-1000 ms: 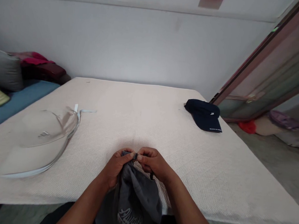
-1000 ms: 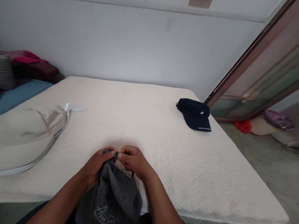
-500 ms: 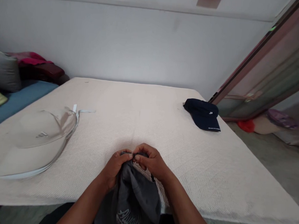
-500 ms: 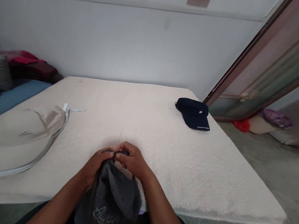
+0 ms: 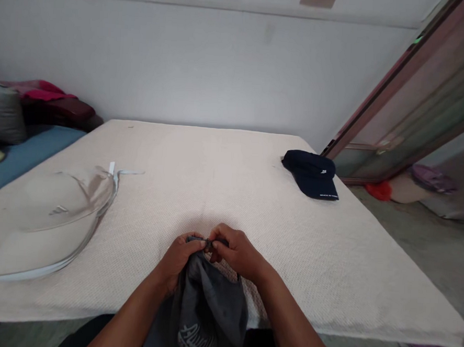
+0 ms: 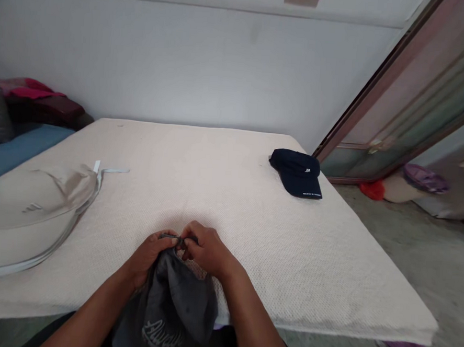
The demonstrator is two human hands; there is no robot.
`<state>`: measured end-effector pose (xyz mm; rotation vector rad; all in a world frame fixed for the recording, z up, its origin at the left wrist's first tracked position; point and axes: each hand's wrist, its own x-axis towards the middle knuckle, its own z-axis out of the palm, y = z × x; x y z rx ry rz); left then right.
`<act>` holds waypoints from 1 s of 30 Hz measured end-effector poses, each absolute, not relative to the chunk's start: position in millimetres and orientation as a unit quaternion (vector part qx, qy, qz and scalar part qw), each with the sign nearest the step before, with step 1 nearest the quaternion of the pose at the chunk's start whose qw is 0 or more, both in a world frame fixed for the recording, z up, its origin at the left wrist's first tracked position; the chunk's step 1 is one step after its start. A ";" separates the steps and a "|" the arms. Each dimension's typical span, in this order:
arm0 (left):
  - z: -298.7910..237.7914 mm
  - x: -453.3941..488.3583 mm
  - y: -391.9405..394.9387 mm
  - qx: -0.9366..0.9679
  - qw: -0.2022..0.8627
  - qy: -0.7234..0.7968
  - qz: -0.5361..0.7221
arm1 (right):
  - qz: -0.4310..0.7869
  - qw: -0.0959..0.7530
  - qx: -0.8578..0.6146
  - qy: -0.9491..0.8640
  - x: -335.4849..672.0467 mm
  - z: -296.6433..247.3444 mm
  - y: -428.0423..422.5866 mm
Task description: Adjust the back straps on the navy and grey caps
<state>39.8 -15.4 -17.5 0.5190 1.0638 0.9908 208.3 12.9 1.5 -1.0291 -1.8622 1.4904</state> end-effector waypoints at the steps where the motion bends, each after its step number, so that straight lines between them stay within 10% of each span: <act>1: -17.0 40.0 -15.3 0.235 0.716 0.482 0.447 | 0.541 0.269 -0.384 -0.698 208.2 1.2 13.5; 30: -18.8 36.6 -13.6 0.226 0.732 0.469 0.440 | 0.391 0.296 -0.327 -0.808 204.1 -7.0 12.7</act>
